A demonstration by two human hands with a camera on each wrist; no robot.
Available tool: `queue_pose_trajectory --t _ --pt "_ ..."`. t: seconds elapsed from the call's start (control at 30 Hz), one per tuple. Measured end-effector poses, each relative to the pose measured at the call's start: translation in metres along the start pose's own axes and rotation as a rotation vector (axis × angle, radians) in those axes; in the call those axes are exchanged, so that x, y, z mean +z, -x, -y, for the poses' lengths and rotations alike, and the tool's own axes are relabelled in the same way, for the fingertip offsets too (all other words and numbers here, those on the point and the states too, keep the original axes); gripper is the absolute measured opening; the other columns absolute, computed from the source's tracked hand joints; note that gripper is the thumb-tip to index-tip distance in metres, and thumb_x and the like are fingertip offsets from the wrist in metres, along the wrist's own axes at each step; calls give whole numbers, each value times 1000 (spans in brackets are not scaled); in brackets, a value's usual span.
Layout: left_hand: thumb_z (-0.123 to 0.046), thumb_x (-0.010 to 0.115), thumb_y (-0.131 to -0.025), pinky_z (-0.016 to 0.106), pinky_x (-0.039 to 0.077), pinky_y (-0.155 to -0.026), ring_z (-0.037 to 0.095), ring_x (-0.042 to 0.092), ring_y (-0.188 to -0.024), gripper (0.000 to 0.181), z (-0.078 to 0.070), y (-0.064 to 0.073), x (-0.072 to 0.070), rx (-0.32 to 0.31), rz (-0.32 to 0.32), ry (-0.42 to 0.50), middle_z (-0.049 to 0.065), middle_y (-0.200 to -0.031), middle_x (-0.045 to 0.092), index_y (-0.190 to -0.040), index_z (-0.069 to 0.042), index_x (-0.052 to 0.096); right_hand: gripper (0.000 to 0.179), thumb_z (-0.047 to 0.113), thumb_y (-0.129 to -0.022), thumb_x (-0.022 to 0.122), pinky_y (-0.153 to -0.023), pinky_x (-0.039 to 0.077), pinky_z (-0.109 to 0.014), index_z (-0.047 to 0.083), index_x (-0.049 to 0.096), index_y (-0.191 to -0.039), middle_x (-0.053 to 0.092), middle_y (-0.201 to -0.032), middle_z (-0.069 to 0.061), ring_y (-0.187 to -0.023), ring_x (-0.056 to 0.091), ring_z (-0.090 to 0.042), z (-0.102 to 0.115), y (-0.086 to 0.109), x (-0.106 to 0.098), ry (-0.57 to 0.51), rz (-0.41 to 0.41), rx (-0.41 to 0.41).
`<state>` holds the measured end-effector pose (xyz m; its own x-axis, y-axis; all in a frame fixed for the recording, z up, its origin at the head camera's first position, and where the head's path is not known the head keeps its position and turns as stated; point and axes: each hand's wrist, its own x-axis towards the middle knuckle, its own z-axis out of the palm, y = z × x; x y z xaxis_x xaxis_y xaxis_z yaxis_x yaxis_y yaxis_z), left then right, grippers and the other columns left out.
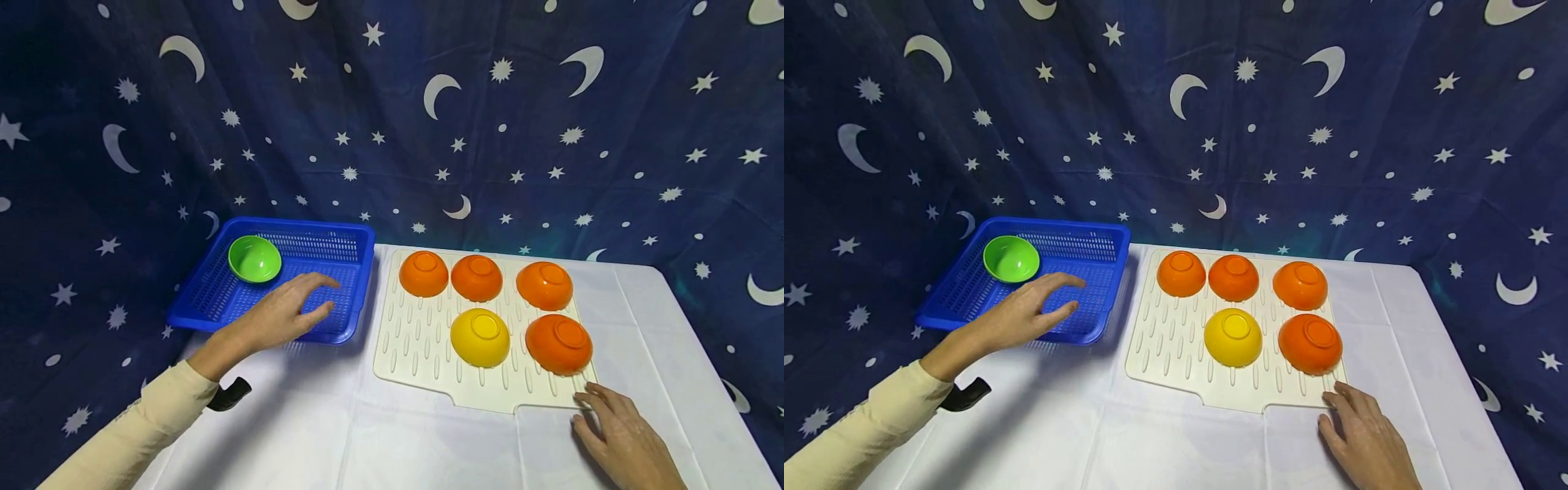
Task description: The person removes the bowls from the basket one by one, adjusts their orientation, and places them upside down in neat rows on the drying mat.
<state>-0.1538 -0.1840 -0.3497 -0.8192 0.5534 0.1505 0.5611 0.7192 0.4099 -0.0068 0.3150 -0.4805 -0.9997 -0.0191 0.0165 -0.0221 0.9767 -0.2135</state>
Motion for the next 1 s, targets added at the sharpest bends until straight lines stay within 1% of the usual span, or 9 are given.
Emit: queue_pose_trajectory --t 0.1,0.23,0.4,0.47,0.57,0.67,0.83,0.9,1.0 --pt "-34 53 -90 43 33 -95 22 42 -117 39 13 -5 -8 -33 21 20 4 -121 52 -121 -12 51 45 34 -79 65 -84 30 -64 0 59 -109 38 -123 -23 -108 35 -43 -1 1 1 17 70 32" --pt "-40 53 -89 45 33 -95 24 42 -117 46 28 -11 -16 -96 37 17 6 -123 51 -122 -9 50 55 36 -79 65 -86 28 -64 -3 53 -116 35 -125 -26 -110 33 -45 -4 0 3 42 93 51" --pt "-49 53 -86 48 35 -93 26 43 -116 54 45 -22 -30 -230 60 14 7 -122 51 -121 -9 50 59 36 -78 66 -85 27 -65 -5 50 -118 33 -125 -29 -110 32 -48 -7 0 3 61 112 92" --pt "-51 53 -85 48 37 -91 28 46 -111 56 51 -27 -38 -279 54 23 9 -122 51 -120 -8 50 57 36 -78 66 -84 27 -66 -5 51 -116 32 -125 -30 -109 32 -49 -9 0 3 58 116 101" --pt "-55 52 -83 51 37 -88 31 48 -106 61 59 -34 -51 -348 37 23 13 -122 51 -121 -8 49 59 39 -80 63 -84 27 -66 -5 49 -117 31 -125 -30 -108 32 -48 -11 -1 3 51 104 98" --pt "-56 51 -83 52 36 -88 33 46 -109 64 67 -40 -61 -381 27 25 16 -125 49 -123 -6 47 59 41 -86 55 -83 28 -65 -8 45 -119 32 -123 -30 -108 32 -48 -16 -2 2 35 80 90" --pt "-52 53 -84 53 34 -90 37 42 -115 68 85 -48 -74 -427 88 12 20 -129 44 -128 -2 41 57 34 -94 45 -81 30 -63 -14 39 -123 36 -121 -30 -107 34 -47 -24 -5 4 22 20 64" --pt "-49 55 -85 55 34 -90 40 41 -115 70 93 -52 -79 -451 110 -9 24 -129 42 -129 2 39 57 33 -94 46 -80 31 -63 -16 39 -123 37 -120 -30 -107 34 -47 -26 -7 6 32 4 58" --pt "-44 56 -86 56 31 -90 43 38 -115 70 105 -60 -86 -485 139 -40 27 -128 40 -130 7 37 62 39 -93 44 -79 31 -65 -16 40 -124 36 -121 -31 -108 32 -48 -28 -9 7 50 17 76"
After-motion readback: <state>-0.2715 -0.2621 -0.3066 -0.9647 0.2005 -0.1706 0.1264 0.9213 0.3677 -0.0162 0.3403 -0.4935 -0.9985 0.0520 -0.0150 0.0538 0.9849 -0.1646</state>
